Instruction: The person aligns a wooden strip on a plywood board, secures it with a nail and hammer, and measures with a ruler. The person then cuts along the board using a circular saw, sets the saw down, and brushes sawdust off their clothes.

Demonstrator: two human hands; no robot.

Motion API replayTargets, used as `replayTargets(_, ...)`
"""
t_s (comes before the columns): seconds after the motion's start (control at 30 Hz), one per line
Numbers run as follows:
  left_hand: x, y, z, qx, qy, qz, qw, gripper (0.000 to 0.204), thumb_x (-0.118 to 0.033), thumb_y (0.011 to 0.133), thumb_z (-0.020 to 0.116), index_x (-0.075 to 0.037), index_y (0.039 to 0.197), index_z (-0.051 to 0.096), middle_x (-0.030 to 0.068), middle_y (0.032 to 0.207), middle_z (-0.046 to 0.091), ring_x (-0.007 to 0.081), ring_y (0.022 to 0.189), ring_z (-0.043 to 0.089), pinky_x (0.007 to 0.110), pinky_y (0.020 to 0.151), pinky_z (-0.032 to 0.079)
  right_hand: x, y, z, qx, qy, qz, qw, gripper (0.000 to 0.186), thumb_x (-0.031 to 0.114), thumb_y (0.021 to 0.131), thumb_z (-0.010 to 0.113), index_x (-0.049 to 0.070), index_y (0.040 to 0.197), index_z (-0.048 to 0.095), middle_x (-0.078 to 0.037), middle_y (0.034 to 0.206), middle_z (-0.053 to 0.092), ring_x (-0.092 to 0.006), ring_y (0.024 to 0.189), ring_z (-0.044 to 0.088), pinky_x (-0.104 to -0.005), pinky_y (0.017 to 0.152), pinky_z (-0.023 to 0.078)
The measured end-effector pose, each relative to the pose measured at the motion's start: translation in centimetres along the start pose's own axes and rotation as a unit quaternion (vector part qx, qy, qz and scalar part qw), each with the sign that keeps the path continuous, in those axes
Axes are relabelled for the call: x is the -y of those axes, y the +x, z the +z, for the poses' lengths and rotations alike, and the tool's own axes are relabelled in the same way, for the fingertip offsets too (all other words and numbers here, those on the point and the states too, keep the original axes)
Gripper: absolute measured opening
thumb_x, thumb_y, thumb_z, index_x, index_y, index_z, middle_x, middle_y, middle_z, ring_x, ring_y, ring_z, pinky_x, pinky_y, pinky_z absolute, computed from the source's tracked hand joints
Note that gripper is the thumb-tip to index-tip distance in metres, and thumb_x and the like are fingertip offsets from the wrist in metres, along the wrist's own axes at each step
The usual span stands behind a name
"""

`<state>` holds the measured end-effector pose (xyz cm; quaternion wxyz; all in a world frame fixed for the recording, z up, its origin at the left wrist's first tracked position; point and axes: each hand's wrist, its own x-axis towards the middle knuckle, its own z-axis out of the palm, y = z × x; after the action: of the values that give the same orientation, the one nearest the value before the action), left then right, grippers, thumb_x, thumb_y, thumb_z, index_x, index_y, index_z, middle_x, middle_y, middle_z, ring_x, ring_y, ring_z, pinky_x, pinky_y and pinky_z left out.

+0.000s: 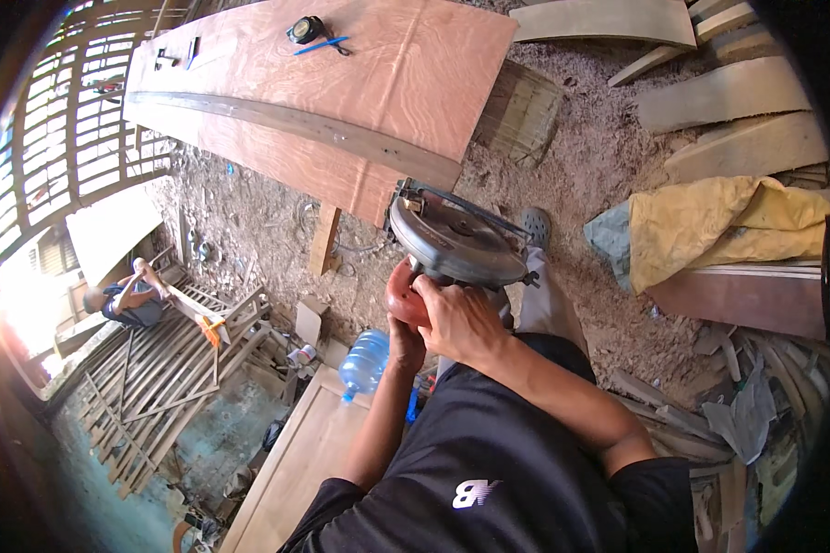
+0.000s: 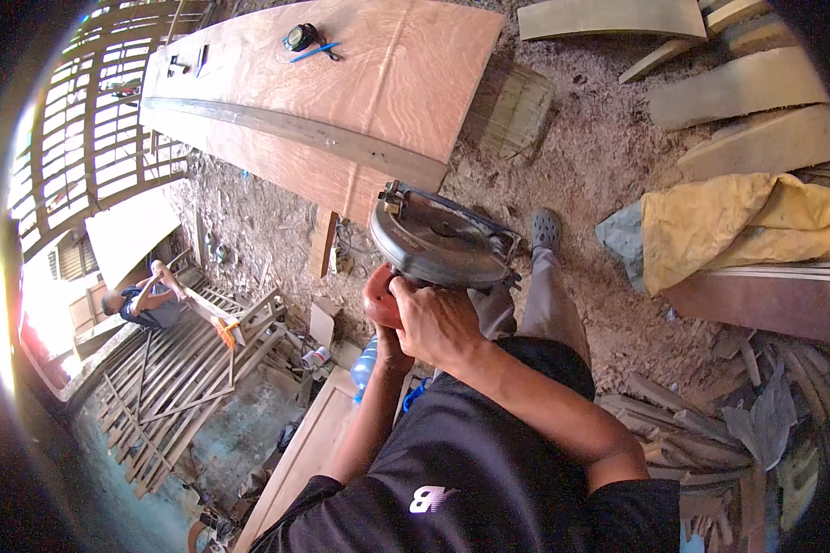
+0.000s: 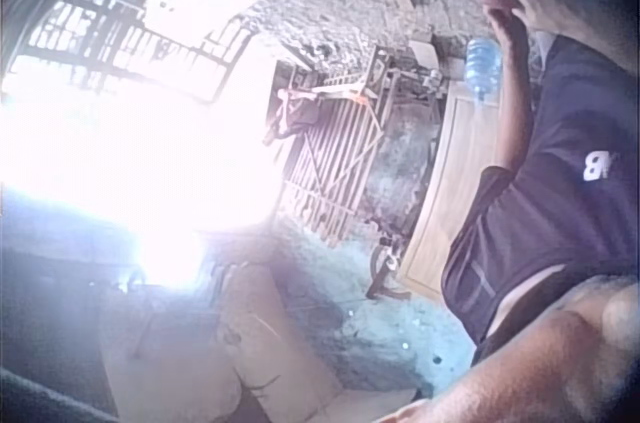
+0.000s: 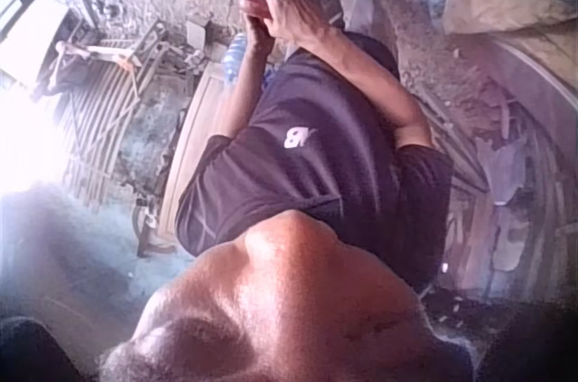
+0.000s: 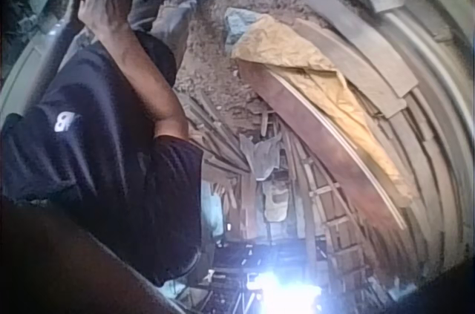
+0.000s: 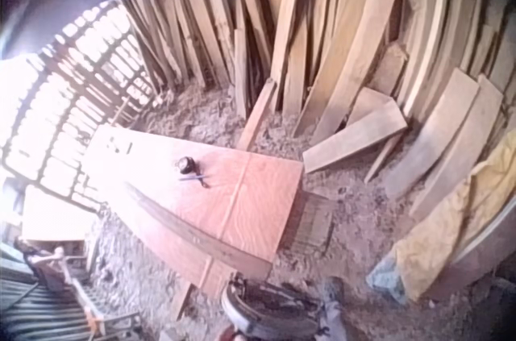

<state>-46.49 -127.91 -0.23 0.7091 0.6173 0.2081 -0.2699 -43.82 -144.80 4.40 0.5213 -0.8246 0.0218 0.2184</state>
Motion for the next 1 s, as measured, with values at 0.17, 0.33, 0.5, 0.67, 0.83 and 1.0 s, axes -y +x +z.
replayTargets(0.17,-0.3,0.3,0.5,-0.003,-0.008,0.010,1.000,0.120,-0.090,0.083,0.056,-0.010,0.167,0.023,0.0096,0.168,0.035,0.0263,0.154,0.036,0.045,0.127,0.030,0.0,0.1,0.1,0.010,0.005,0.017,1.000,0.045,0.017,0.080,0.082,0.003,0.116,0.058,-0.025,0.083,0.073,-0.0449,0.083,0.074,-0.0551,0.077,0.057)
replayTargets(0.33,2.3,0.3,-2.2,0.007,-0.043,-0.014,0.999,0.120,-0.089,0.084,0.056,-0.009,0.167,0.023,0.0104,0.167,0.036,0.0270,0.154,0.037,0.045,0.127,0.030,0.1,0.0,0.2,-0.003,0.003,0.000,1.000,0.045,0.017,0.080,0.082,0.003,0.116,0.059,-0.025,0.085,0.074,-0.0447,0.084,0.074,-0.0545,0.078,0.058)
replayTargets(0.5,0.2,0.2,0.1,0.007,-0.001,0.011,1.000,0.119,-0.090,0.084,0.055,-0.011,0.167,0.023,0.0101,0.168,0.036,0.0270,0.154,0.036,0.045,0.128,0.029,-0.1,0.0,0.2,-0.002,0.002,0.014,1.000,0.046,0.018,0.080,0.082,0.004,0.118,0.059,-0.025,0.086,0.074,-0.0442,0.084,0.074,-0.0533,0.078,0.058)
replayTargets(0.67,0.3,0.4,-0.2,0.000,-0.009,0.016,1.000,0.116,-0.089,0.086,0.054,-0.011,0.167,0.024,0.0096,0.169,0.035,0.0268,0.155,0.035,0.045,0.128,0.029,0.1,0.2,0.1,0.005,-0.007,0.008,1.000,0.050,0.019,0.081,0.082,0.003,0.122,0.059,-0.026,0.088,0.075,-0.0440,0.085,0.075,-0.0535,0.078,0.058)
replayTargets(0.83,0.3,0.9,-0.7,0.006,0.012,0.046,0.999,0.115,-0.088,0.087,0.054,-0.010,0.167,0.024,0.0092,0.169,0.034,0.0262,0.156,0.033,0.044,0.129,0.025,0.2,0.6,0.1,0.019,0.005,0.014,1.000,0.050,0.018,0.081,0.082,0.002,0.122,0.058,-0.026,0.088,0.074,-0.0447,0.086,0.074,-0.0542,0.079,0.058)
replayTargets(1.0,-0.3,0.6,-0.8,0.019,-0.029,0.022,0.999,0.116,-0.087,0.086,0.057,-0.010,0.167,0.024,0.0084,0.170,0.032,0.0256,0.156,0.033,0.045,0.129,0.025,0.5,1.1,0.0,0.030,0.006,0.009,0.999,0.050,0.018,0.081,0.081,0.001,0.122,0.058,-0.028,0.089,0.074,-0.0455,0.087,0.074,-0.0547,0.080,0.058)
